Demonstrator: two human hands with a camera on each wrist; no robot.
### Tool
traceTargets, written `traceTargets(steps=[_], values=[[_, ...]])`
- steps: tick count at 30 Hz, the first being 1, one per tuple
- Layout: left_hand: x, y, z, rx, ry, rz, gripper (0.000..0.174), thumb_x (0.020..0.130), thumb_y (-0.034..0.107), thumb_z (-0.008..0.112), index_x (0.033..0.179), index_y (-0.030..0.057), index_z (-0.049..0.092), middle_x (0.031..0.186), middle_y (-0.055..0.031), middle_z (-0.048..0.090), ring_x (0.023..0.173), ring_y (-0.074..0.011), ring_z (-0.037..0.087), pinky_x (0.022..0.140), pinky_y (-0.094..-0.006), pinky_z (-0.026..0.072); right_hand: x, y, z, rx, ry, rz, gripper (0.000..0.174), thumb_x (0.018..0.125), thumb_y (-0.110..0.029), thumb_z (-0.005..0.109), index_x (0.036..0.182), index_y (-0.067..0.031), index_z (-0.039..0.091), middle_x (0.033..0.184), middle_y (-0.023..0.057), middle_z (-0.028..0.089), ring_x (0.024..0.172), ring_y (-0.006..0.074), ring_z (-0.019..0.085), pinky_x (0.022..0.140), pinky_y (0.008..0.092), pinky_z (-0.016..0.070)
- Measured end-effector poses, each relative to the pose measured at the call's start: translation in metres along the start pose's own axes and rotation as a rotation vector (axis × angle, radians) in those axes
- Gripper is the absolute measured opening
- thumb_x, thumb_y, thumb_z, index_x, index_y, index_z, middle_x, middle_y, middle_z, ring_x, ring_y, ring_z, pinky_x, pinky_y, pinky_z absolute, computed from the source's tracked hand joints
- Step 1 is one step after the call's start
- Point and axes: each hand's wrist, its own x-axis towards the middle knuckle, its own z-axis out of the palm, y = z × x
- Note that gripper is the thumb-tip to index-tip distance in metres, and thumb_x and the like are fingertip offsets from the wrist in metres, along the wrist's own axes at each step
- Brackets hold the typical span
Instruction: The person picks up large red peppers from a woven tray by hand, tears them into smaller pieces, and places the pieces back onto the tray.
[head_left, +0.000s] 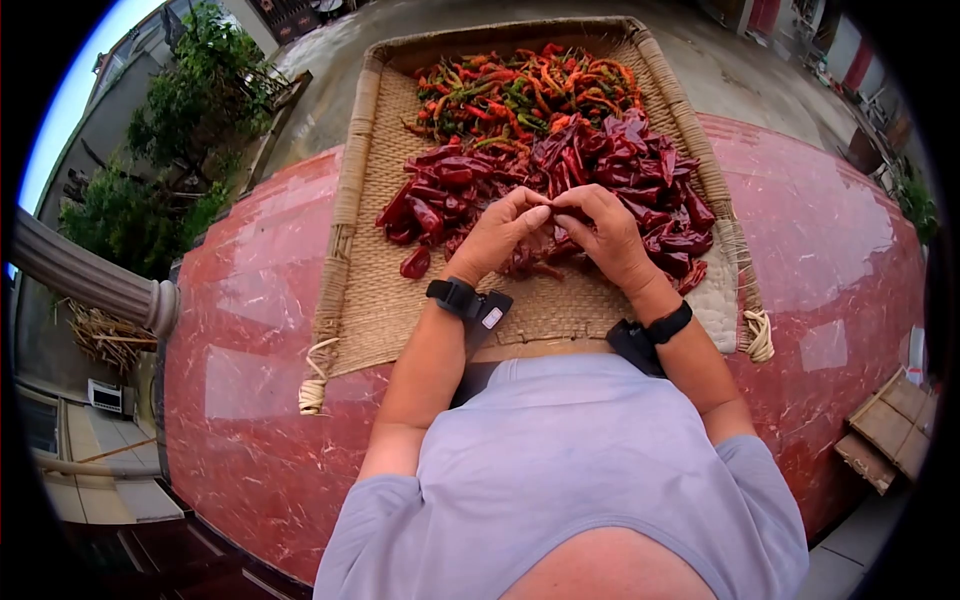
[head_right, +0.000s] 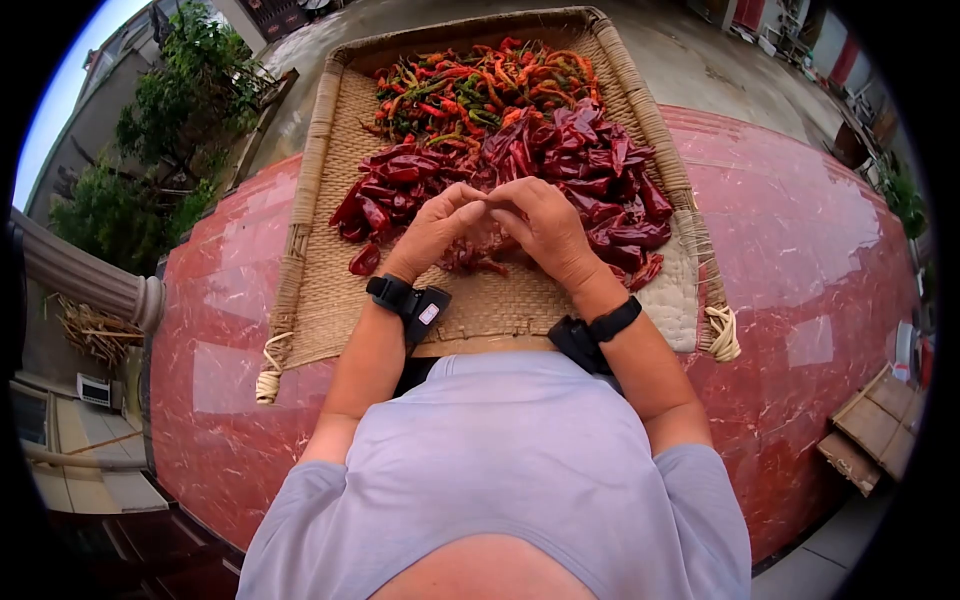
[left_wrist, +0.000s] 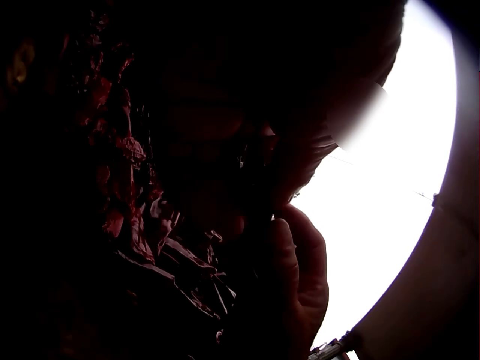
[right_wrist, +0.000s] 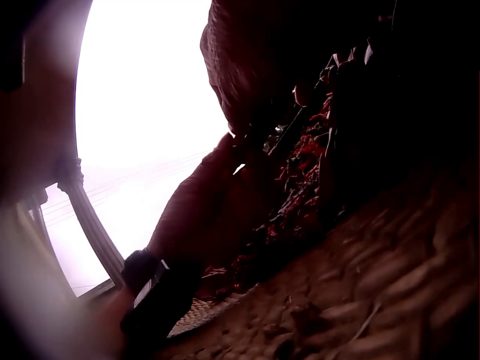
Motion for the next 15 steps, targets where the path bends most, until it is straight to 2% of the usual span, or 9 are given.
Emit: traceTargets(steps=[1,4,7,10,11,12,14,15], values=[[-0.001,0.001,-0.002,-0.008,0.008,-0.005,0.023,0.102,0.025,0.056,0.116,0.0067,0.056,0.088,-0.0020,0.066,0.078,-0.0091,0.065,0.065,-0.0218,0.0495,-0.001,-0.001,-0.001,0.094,0.017,0.101,0.023,0.084,-0.001,0.071,0.106,-0.0060,0.065,0.100,0.0090,0.065,0.090,0.0243,0.065,0.078,0.0337,0.0525],[-0.002,0.001,-0.004,-0.092,-0.012,-0.038,0.025,0.102,0.025,0.056,0.118,0.0060,0.056,0.104,-0.0047,0.065,0.088,-0.0104,0.064,0.078,-0.0281,0.0545,0.000,0.000,0.000,0.142,0.021,0.084,0.022,0.086,-0.002,0.070,0.108,-0.0053,0.065,0.097,0.0091,0.064,0.087,0.0232,0.065,0.073,0.0310,0.0525],[0.001,-0.002,-0.005,-0.300,0.043,0.025,0.023,0.103,0.024,0.055,0.119,0.0072,0.055,0.106,-0.0046,0.063,0.087,-0.0124,0.064,0.077,-0.0310,0.0558,0.003,-0.010,-0.001,0.219,0.074,0.150,0.020,0.088,-0.002,0.069,0.107,-0.0051,0.065,0.093,0.0093,0.064,0.083,0.0226,0.064,0.072,0.0301,0.0516],[0.000,0.005,-0.014,-0.485,0.233,0.159,0.019,0.103,0.024,0.055,0.115,0.0088,0.055,0.101,-0.0049,0.064,0.083,-0.0144,0.064,0.075,-0.0327,0.0566,0.000,-0.001,-0.004,0.148,0.093,0.246,0.020,0.088,-0.001,0.067,0.107,-0.0050,0.065,0.090,0.0090,0.064,0.086,0.0213,0.064,0.071,0.0289,0.0513],[0.000,0.009,-0.019,-0.554,0.271,0.193,0.015,0.103,0.024,0.056,0.109,0.0108,0.055,0.093,-0.0038,0.063,0.082,-0.0156,0.064,0.074,-0.0312,0.0565,-0.002,0.001,-0.005,0.146,0.063,0.261,0.016,0.087,-0.005,0.069,0.103,-0.0071,0.066,0.084,0.0064,0.063,0.086,0.0212,0.061,0.073,0.0312,0.0493],[-0.001,0.014,-0.017,-0.611,0.383,0.220,0.013,0.102,0.025,0.057,0.105,0.0121,0.055,0.084,-0.0023,0.060,0.076,-0.0149,0.061,0.069,-0.0317,0.0541,-0.001,0.001,-0.006,0.007,0.007,0.161,0.015,0.086,-0.008,0.070,0.101,-0.0081,0.066,0.082,0.0054,0.063,0.084,0.0215,0.060,0.075,0.0324,0.0482],[0.000,0.001,-0.030,-0.641,0.487,0.347,0.013,0.102,0.025,0.058,0.106,0.0131,0.055,0.077,-0.0010,0.056,0.069,-0.0143,0.056,0.063,-0.0330,0.0500,0.001,0.002,-0.009,-0.268,-0.105,-0.041,0.013,0.084,-0.013,0.072,0.096,-0.0099,0.067,0.079,0.0035,0.061,0.082,0.0221,0.058,0.077,0.0347,0.0461],[0.000,-0.002,-0.035,-0.686,0.526,0.388,0.014,0.101,0.024,0.060,0.108,0.0136,0.054,0.075,-0.0011,0.055,0.067,-0.0140,0.052,0.060,-0.0344,0.0467,-0.001,0.005,-0.003,-0.290,-0.121,-0.080,0.015,0.081,-0.023,0.075,0.090,-0.0137,0.068,0.076,0.0022,0.061,0.079,0.0230,0.055,0.080,0.0367,0.0423]])
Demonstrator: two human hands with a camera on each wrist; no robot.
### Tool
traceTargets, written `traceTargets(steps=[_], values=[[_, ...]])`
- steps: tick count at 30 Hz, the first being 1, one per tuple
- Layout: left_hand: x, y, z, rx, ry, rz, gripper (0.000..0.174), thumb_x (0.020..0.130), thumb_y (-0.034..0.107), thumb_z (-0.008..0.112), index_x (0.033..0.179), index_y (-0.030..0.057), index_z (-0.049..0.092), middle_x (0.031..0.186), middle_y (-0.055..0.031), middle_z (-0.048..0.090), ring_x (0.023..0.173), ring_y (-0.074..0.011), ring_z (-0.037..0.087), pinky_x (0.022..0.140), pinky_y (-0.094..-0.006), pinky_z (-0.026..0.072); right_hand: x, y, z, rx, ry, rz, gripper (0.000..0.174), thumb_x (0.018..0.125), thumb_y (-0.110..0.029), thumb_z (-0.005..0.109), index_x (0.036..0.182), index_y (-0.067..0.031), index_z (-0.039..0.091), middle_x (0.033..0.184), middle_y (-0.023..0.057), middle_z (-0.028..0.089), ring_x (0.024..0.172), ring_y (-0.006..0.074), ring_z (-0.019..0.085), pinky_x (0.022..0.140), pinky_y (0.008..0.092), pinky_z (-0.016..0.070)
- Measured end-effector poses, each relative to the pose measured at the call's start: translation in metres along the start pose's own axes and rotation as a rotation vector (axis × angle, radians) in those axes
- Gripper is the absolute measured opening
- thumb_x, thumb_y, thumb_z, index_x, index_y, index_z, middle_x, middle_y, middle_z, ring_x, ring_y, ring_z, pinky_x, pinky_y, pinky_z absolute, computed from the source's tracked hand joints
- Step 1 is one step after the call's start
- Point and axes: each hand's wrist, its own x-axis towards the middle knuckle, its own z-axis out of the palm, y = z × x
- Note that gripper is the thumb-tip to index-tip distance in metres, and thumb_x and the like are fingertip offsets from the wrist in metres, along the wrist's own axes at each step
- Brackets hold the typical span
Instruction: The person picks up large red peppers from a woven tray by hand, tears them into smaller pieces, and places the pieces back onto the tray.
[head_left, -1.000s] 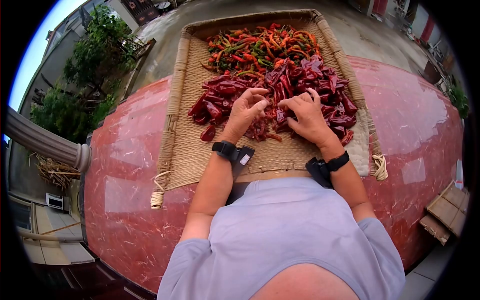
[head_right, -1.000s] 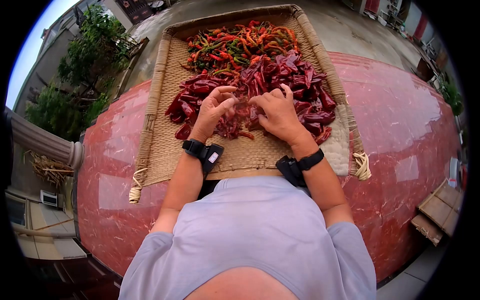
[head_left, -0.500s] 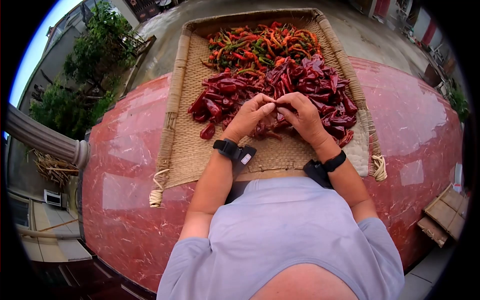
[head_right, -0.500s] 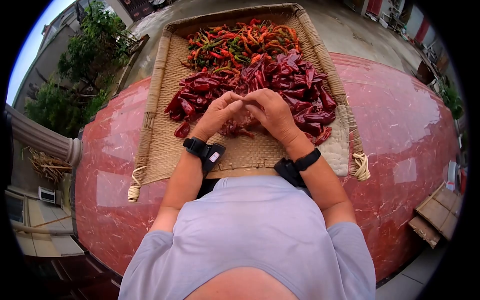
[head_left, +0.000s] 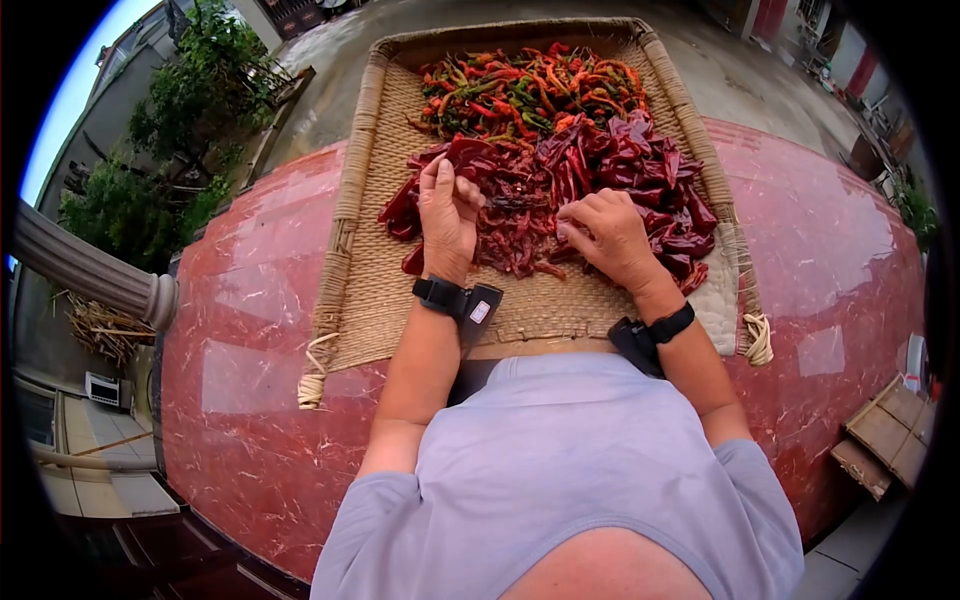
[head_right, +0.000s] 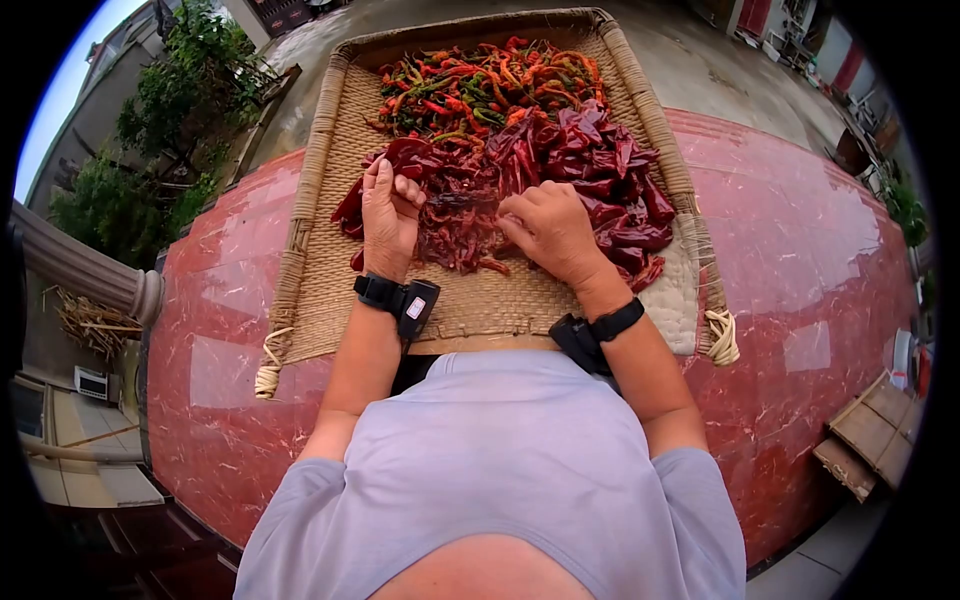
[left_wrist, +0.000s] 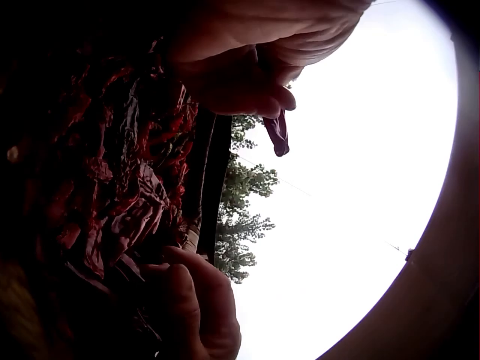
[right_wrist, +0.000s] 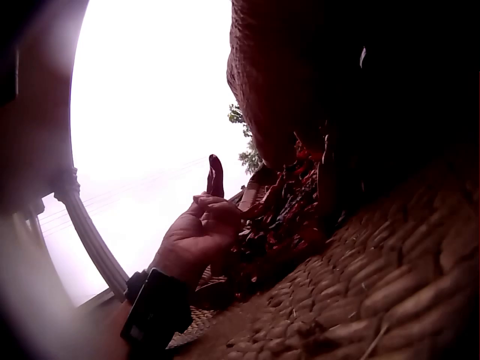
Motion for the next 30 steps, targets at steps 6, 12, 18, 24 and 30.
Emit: traceTargets(steps=[6,12,18,24,30], values=[[0.000,0.014,0.008,0.053,0.181,0.174,0.047,0.100,0.019,0.060,0.140,0.0128,0.038,0.097,-0.0074,0.062,0.071,-0.0143,0.057,0.065,-0.0316,0.0505,-0.007,-0.002,0.001,-0.162,-0.173,-0.032,0.020,0.083,-0.033,0.074,0.094,-0.0160,0.072,0.078,0.0042,0.061,0.085,0.0220,0.057,0.091,0.0380,0.0394],[0.001,0.008,0.001,0.335,0.029,0.098,0.043,0.099,0.014,0.057,0.138,0.0051,0.044,0.102,-0.0103,0.066,0.075,-0.0123,0.061,0.066,-0.0274,0.0510,-0.010,-0.004,0.006,-0.253,-0.216,-0.022,0.020,0.083,-0.036,0.072,0.090,-0.0170,0.072,0.077,0.0052,0.062,0.086,0.0231,0.058,0.097,0.0411,0.0376],[-0.005,0.001,0.013,0.612,-0.196,-0.175,0.031,0.100,0.019,0.058,0.127,0.0032,0.054,0.099,-0.0074,0.067,0.076,-0.0096,0.062,0.066,-0.0240,0.0517,-0.009,0.002,0.009,-0.136,-0.056,0.054,0.015,0.081,-0.028,0.075,0.085,-0.0140,0.069,0.077,0.0052,0.060,0.085,0.0250,0.058,0.096,0.0418,0.0385],[-0.007,-0.002,0.011,0.817,-0.484,-0.397,0.029,0.102,0.031,0.055,0.110,0.0045,0.063,0.094,-0.0061,0.069,0.072,-0.0089,0.063,0.060,-0.0210,0.0490,0.001,-0.008,-0.004,-0.027,0.212,0.172,0.011,0.081,-0.015,0.074,0.079,-0.0104,0.064,0.073,0.0040,0.057,0.071,0.0250,0.056,0.077,0.0379,0.0434],[-0.029,0.005,0.036,0.709,-0.677,-0.601,0.038,0.104,0.037,0.050,0.121,0.0040,0.056,0.101,-0.0081,0.069,0.079,-0.0129,0.067,0.066,-0.0242,0.0530,0.002,-0.013,-0.001,0.298,0.185,0.042,0.008,0.083,-0.007,0.072,0.087,-0.0059,0.065,0.081,0.0085,0.062,0.074,0.0250,0.061,0.062,0.0332,0.0490]])
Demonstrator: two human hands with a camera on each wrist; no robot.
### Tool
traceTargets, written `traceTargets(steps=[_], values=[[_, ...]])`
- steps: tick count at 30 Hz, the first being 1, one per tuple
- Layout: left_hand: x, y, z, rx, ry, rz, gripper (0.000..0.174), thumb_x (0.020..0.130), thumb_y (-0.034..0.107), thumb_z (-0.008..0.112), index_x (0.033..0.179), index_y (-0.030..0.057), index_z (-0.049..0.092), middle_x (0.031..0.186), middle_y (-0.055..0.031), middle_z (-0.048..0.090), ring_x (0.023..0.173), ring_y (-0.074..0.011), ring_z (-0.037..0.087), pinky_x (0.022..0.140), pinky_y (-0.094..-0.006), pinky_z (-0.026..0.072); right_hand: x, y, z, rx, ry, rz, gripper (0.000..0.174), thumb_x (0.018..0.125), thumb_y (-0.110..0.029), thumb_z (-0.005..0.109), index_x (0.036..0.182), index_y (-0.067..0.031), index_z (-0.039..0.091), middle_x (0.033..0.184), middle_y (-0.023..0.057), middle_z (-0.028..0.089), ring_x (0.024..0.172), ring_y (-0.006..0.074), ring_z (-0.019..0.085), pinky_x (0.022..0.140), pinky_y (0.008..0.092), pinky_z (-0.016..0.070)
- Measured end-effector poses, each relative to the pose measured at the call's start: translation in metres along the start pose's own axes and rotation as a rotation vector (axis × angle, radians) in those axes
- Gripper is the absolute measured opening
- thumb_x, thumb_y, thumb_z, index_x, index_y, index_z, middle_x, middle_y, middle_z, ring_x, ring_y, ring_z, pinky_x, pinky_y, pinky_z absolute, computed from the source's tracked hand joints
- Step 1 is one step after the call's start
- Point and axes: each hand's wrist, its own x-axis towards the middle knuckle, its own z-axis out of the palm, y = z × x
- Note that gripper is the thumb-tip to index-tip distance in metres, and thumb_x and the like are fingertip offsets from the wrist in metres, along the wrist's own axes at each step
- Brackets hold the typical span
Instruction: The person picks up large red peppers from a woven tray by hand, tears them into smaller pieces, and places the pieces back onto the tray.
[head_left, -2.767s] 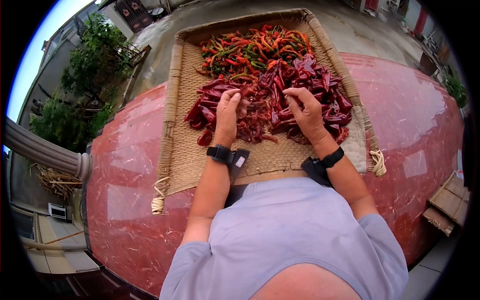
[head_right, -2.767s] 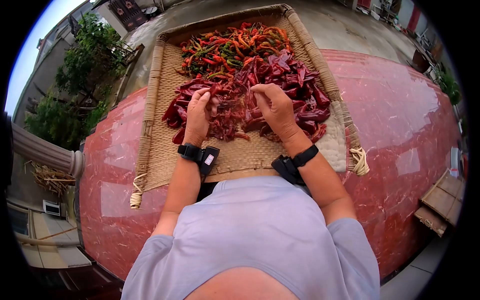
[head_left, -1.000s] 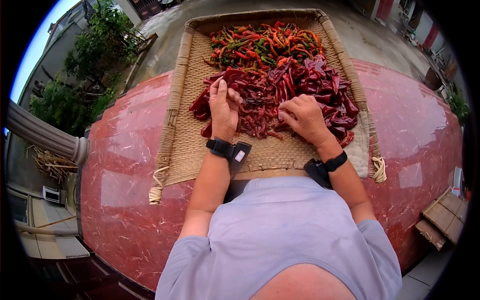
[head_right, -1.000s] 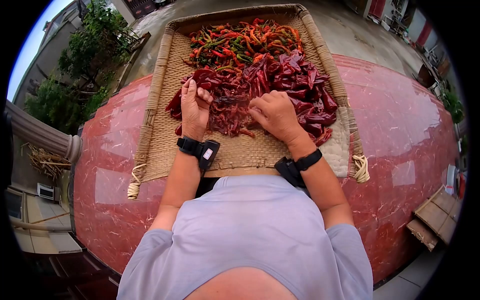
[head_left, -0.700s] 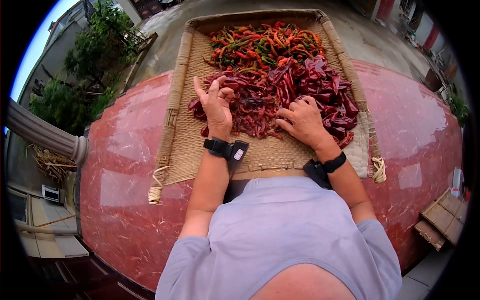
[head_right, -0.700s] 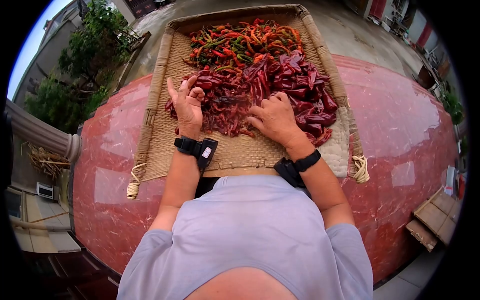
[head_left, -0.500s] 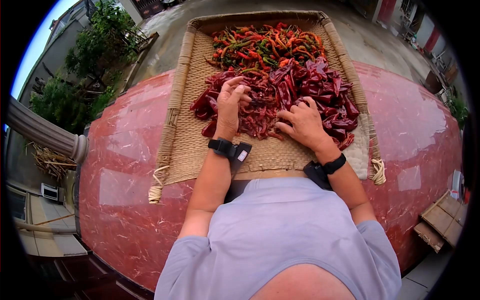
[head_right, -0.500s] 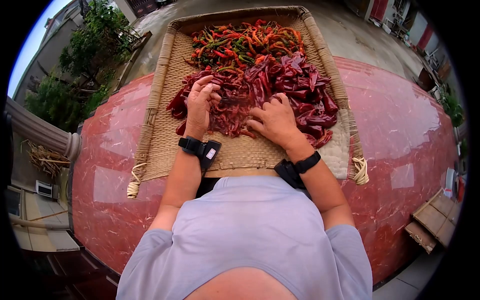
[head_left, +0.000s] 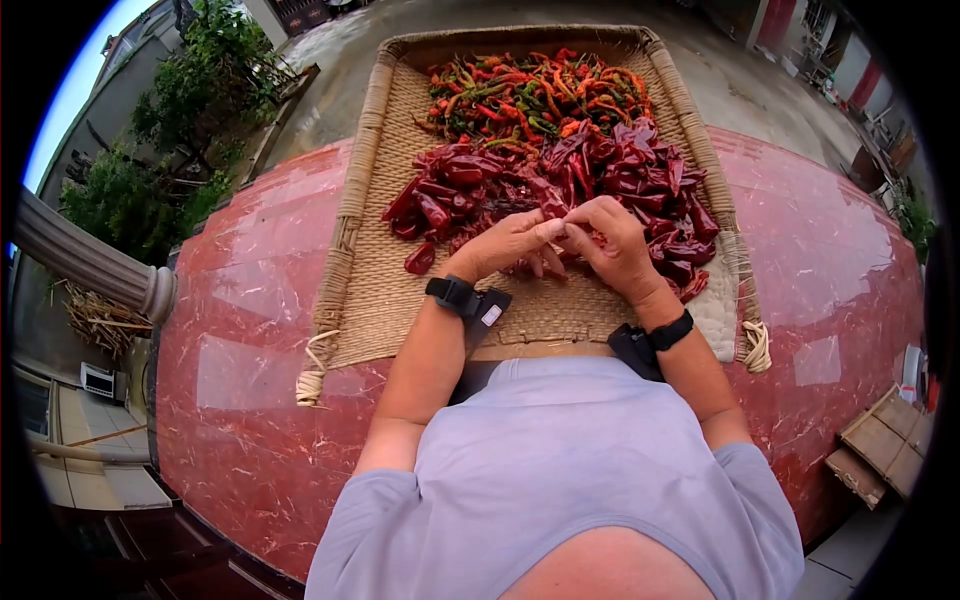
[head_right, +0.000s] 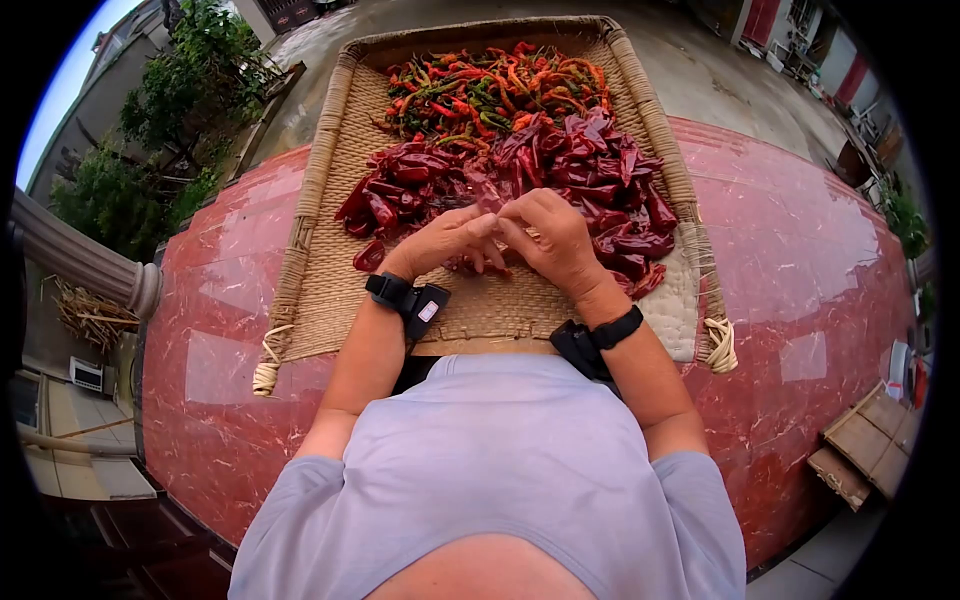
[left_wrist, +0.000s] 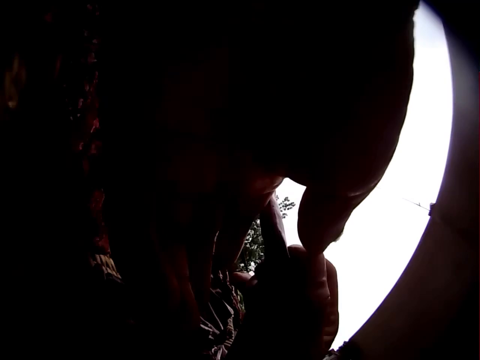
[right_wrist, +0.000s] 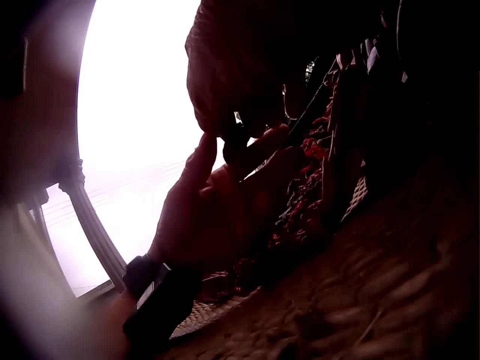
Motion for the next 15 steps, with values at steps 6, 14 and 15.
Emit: traceTargets(steps=[6,14,15], values=[[0.008,-0.017,-0.010,-0.071,0.044,0.107,0.037,0.104,0.034,0.050,0.128,0.0060,0.054,0.082,-0.0002,0.061,0.067,-0.0091,0.058,0.063,-0.0228,0.0497,-0.007,0.000,0.001,0.150,-0.032,0.240,0.033,0.090,-0.015,0.071,0.117,-0.0050,0.056,0.083,0.0077,0.064,0.066,0.0138,0.062,0.060,0.0271,0.0495],[0.009,-0.019,-0.011,0.212,-0.022,0.008,0.028,0.104,0.034,0.052,0.109,0.0078,0.059,0.073,0.0029,0.057,0.061,-0.0050,0.050,0.055,-0.0202,0.0403,-0.004,0.003,0.001,0.217,0.034,0.392,0.017,0.096,-0.019,0.066,0.094,-0.0032,0.060,0.071,0.0027,0.061,0.064,0.0082,0.054,0.059,0.0247,0.0449],[0.007,-0.015,-0.010,0.165,0.015,0.028,0.026,0.104,0.034,0.051,0.105,0.0083,0.058,0.072,0.0026,0.058,0.059,-0.0050,0.050,0.055,-0.0202,0.0406,-0.004,0.004,0.001,0.228,0.037,0.431,0.018,0.097,-0.020,0.065,0.094,-0.0033,0.060,0.071,0.0025,0.061,0.063,0.0082,0.054,0.059,0.0247,0.0445]])
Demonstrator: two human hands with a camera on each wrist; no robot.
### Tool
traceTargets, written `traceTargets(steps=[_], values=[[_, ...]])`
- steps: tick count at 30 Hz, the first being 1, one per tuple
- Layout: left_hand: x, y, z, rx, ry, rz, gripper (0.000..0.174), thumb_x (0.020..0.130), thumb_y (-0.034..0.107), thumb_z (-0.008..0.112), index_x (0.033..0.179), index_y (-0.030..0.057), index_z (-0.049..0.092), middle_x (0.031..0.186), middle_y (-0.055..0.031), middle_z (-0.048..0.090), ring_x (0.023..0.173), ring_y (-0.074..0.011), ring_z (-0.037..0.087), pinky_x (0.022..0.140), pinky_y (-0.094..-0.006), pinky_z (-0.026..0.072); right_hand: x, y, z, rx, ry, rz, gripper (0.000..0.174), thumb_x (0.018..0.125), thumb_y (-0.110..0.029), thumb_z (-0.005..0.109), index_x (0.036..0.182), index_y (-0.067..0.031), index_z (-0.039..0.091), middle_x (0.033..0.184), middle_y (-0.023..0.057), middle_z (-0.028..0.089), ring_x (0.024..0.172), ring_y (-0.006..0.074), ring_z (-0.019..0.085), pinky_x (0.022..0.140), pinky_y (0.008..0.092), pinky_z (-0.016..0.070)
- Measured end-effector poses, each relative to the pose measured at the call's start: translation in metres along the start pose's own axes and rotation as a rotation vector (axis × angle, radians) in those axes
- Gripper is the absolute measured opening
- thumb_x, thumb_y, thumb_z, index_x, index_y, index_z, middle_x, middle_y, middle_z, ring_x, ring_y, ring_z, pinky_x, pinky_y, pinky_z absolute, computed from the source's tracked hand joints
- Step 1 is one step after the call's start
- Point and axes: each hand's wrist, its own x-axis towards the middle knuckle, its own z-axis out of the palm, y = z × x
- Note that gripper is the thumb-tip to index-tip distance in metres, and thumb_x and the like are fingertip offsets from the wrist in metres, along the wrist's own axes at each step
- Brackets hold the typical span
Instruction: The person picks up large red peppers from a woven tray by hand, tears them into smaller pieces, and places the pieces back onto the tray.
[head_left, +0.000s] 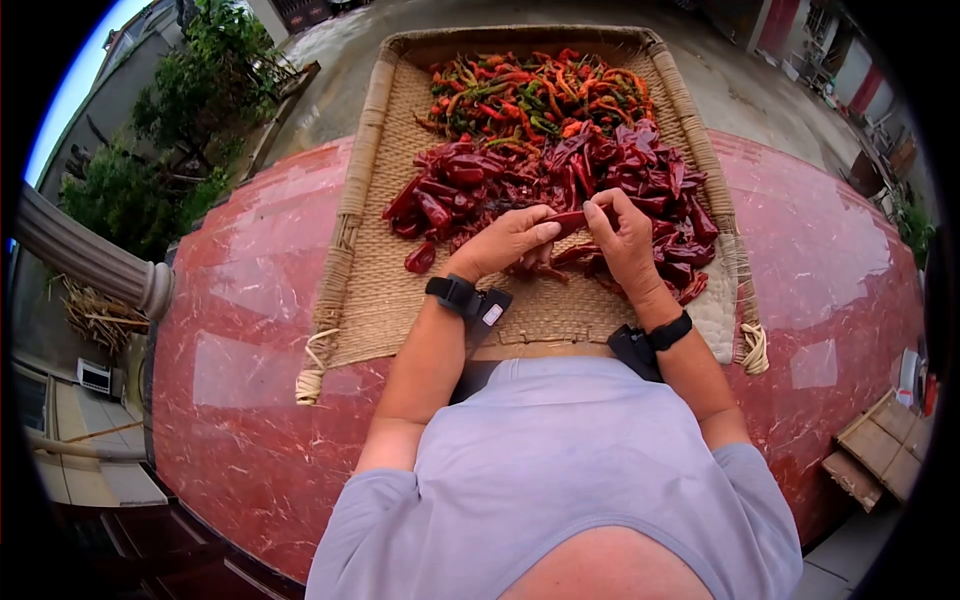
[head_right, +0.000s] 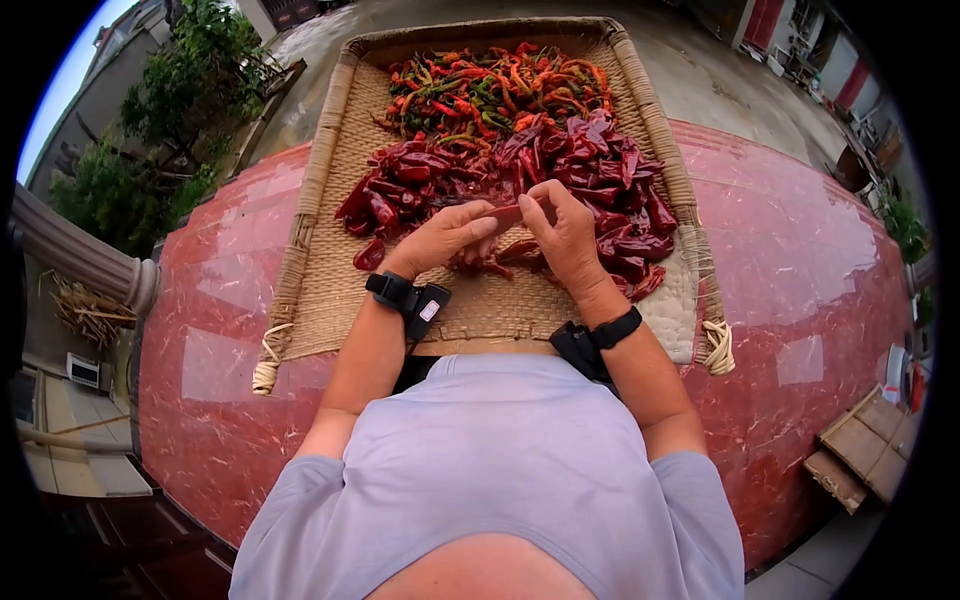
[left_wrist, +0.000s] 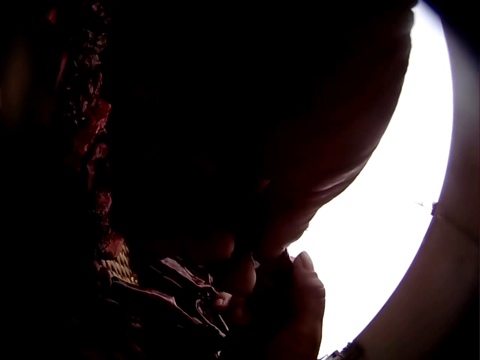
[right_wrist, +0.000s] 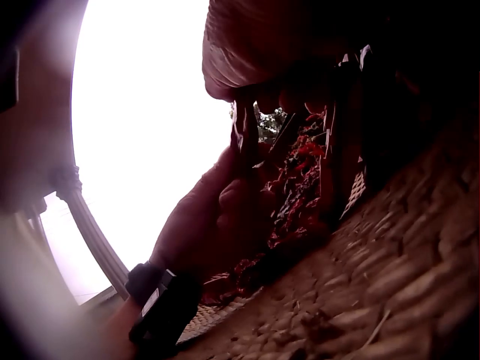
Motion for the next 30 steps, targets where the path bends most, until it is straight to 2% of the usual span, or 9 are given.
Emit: traceTargets(steps=[8,10,11,12,14,17,18,22,30], values=[[0.002,0.000,-0.016,-0.488,0.466,0.243,0.025,0.105,0.034,0.049,0.108,0.0096,0.055,0.073,-0.0011,0.058,0.063,-0.0102,0.053,0.058,-0.0263,0.0466,0.001,0.014,-0.001,-0.010,0.152,0.002,0.028,0.100,-0.026,0.060,0.119,-0.0055,0.055,0.080,0.0031,0.059,0.071,0.0112,0.055,0.063,0.0266,0.0460],[0.003,0.003,-0.020,-0.528,0.680,0.434,0.046,0.104,0.032,0.053,0.143,0.0102,0.039,0.083,-0.0057,0.061,0.063,-0.0109,0.054,0.059,-0.0296,0.0495,0.002,0.017,-0.002,0.008,0.166,0.020,0.029,0.101,-0.025,0.058,0.123,-0.0057,0.054,0.082,0.0035,0.059,0.072,0.0115,0.056,0.064,0.0270,0.0468],[0.001,0.005,-0.020,-0.580,0.748,0.497,0.079,0.102,0.029,0.057,0.158,0.0151,0.005,0.095,-0.0102,0.063,0.065,-0.0112,0.055,0.060,-0.0312,0.0515,0.002,0.017,-0.003,0.004,0.167,0.028,0.029,0.101,-0.024,0.058,0.123,-0.0058,0.054,0.083,0.0036,0.059,0.073,0.0115,0.056,0.064,0.0272,0.0471],[-0.002,0.011,-0.021,-0.584,0.814,0.530,0.090,0.100,0.027,0.061,0.158,0.0154,-0.008,0.102,-0.0126,0.064,0.063,-0.0112,0.054,0.060,-0.0307,0.0515,0.003,0.018,-0.003,0.000,0.169,0.037,0.029,0.101,-0.023,0.058,0.124,-0.0059,0.053,0.084,0.0038,0.060,0.073,0.0114,0.057,0.064,0.0273,0.0474],[-0.001,0.008,-0.022,-0.478,0.883,0.534,0.079,0.099,0.021,0.062,0.158,0.0145,0.009,0.105,-0.0118,0.065,0.063,-0.0095,0.053,0.060,-0.0283,0.0511,0.002,0.017,-0.001,0.056,0.190,0.022,0.029,0.101,-0.022,0.058,0.124,-0.0056,0.054,0.086,0.0038,0.060,0.074,0.0112,0.057,0.065,0.0272,0.0476],[0.001,-0.001,-0.025,-0.100,0.735,0.279,0.059,0.099,0.015,0.060,0.152,0.0139,0.034,0.108,-0.0098,0.065,0.062,-0.0074,0.052,0.058,-0.0266,0.0496,0.001,0.015,-0.001,0.075,0.178,0.022,0.027,0.100,-0.019,0.058,0.124,-0.0057,0.055,0.088,0.0038,0.060,0.075,0.0109,0.057,0.066,0.0270,0.0480],[0.004,-0.005,-0.018,-0.048,0.709,0.223,0.041,0.097,0.009,0.060,0.138,0.0111,0.055,0.107,-0.0056,0.065,0.062,-0.0054,0.050,0.058,-0.0249,0.0473,0.001,0.014,-0.002,0.072,0.165,0.023,0.027,0.100,-0.018,0.058,0.123,-0.0059,0.056,0.088,0.0038,0.060,0.076,0.0108,0.057,0.067,0.0269,0.0481],[0.007,-0.021,-0.012,0.567,0.518,0.132,0.040,0.087,0.006,0.067,0.127,0.0087,0.062,0.114,-0.0094,0.064,0.082,-0.0239,0.059,0.080,-0.0354,0.0509,0.001,0.013,-0.001,0.037,0.137,0.042,0.022,0.099,-0.015,0.058,0.120,-0.0060,0.058,0.089,0.0042,0.061,0.076,0.0110,0.058,0.069,0.0269,0.0487],[0.005,-0.011,-0.010,0.738,0.435,0.141,0.027,0.089,0.018,0.072,0.113,0.0073,0.067,0.093,-0.0083,0.044,0.085,-0.0244,0.052,0.076,-0.0375,0.0473,0.001,0.012,0.000,0.030,0.107,0.017,0.019,0.098,-0.011,0.058,0.116,-0.0054,0.060,0.090,0.0048,0.063,0.078,0.0116,0.060,0.069,0.0272,0.0493]])
